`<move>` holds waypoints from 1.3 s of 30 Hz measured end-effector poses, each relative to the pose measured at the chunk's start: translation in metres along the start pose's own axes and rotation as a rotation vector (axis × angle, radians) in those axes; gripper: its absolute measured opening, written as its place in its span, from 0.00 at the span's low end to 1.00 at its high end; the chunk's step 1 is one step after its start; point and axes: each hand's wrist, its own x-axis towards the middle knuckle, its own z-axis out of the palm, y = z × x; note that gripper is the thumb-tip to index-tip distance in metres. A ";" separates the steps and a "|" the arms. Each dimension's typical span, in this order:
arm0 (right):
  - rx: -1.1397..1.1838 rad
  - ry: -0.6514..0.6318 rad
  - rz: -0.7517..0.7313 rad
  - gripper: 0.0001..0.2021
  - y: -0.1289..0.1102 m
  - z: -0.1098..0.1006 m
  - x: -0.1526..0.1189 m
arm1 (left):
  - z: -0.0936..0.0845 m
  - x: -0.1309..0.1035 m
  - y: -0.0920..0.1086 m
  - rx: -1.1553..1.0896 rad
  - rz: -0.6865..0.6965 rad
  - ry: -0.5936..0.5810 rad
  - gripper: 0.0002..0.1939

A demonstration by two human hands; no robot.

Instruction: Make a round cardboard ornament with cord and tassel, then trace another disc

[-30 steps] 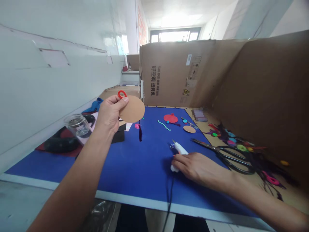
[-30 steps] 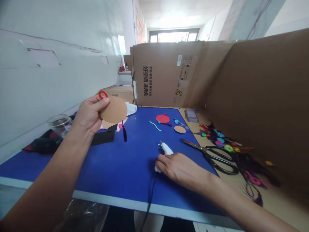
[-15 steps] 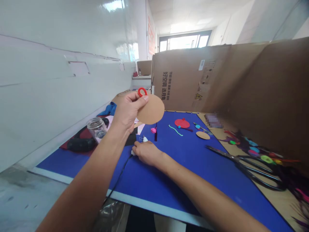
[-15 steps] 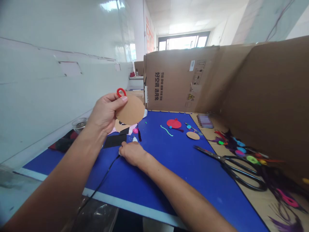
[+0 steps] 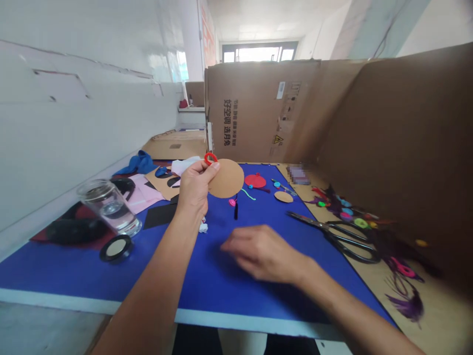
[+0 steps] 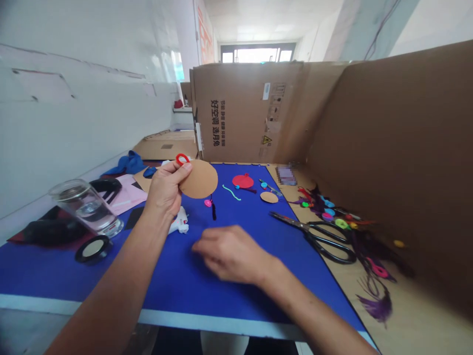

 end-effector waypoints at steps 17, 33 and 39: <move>0.626 0.689 0.654 0.24 0.120 -0.007 -0.022 | 0.017 -0.019 -0.087 0.118 -0.224 -0.196 0.18; 0.789 0.719 0.662 0.21 0.124 0.016 -0.017 | 0.020 -0.027 -0.104 0.144 -0.357 -0.319 0.23; 0.799 0.721 0.637 0.20 0.115 0.018 -0.012 | 0.022 -0.030 -0.106 0.211 -0.332 -0.321 0.22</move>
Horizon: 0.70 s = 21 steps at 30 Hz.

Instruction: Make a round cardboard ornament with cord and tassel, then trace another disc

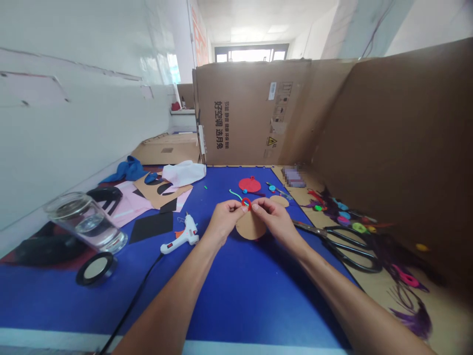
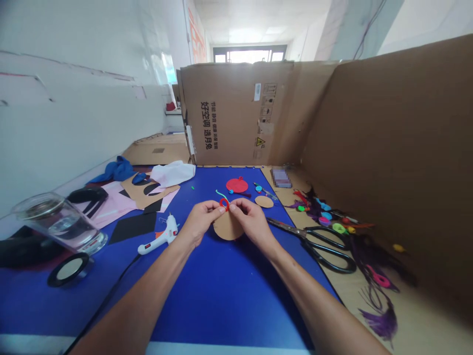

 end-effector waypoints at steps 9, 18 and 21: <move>0.016 0.055 -0.022 0.17 -0.004 0.004 -0.004 | 0.003 -0.003 -0.002 -0.004 0.004 0.002 0.21; -0.021 0.060 -0.012 0.15 -0.005 0.008 -0.005 | 0.002 -0.002 -0.005 0.069 -0.010 0.020 0.19; -0.022 0.055 -0.001 0.16 -0.003 0.009 -0.005 | 0.002 -0.003 -0.005 0.086 0.006 0.034 0.17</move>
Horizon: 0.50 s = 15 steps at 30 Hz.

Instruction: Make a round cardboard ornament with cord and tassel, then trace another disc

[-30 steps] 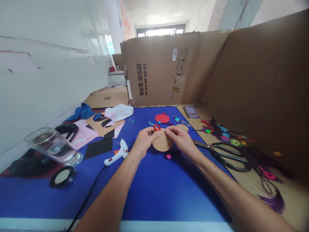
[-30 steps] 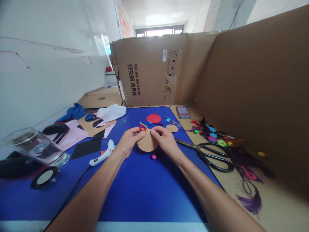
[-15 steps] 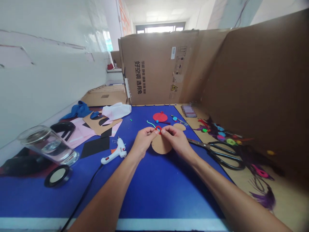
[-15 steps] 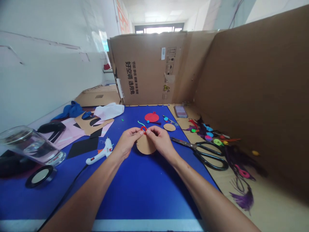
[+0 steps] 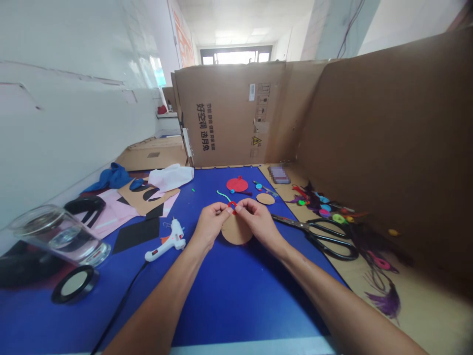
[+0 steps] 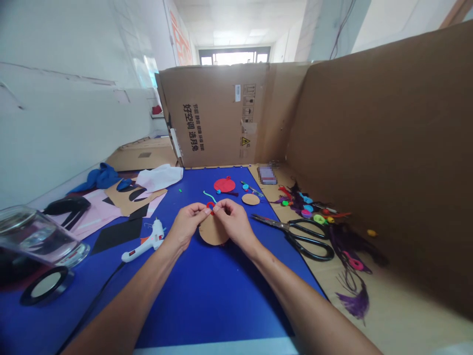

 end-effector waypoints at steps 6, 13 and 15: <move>-0.011 -0.010 -0.001 0.18 0.003 0.001 -0.001 | 0.002 -0.001 0.000 0.024 0.015 0.034 0.15; 0.091 -0.061 0.137 0.21 0.002 0.001 -0.006 | 0.003 -0.003 0.004 -0.088 -0.029 0.109 0.16; 0.198 -0.056 0.177 0.22 0.000 0.001 -0.006 | 0.003 -0.004 0.007 -0.161 -0.054 0.069 0.19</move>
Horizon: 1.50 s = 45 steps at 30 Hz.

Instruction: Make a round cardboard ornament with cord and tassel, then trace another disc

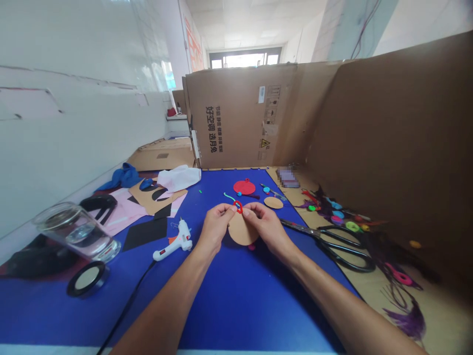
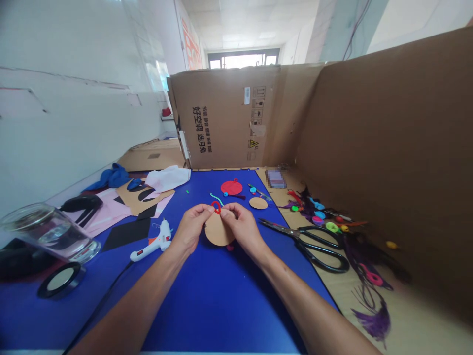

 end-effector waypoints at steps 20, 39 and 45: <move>0.612 -0.295 0.424 0.09 -0.018 -0.010 -0.007 | 0.000 -0.006 0.000 -0.226 -0.066 -0.314 0.21; -0.063 0.063 -0.145 0.19 -0.017 -0.029 0.006 | -0.006 -0.002 0.009 -0.057 0.009 -0.064 0.14; -0.239 0.119 -0.271 0.17 -0.016 -0.010 -0.003 | 0.001 -0.004 0.005 -0.027 0.073 -0.065 0.12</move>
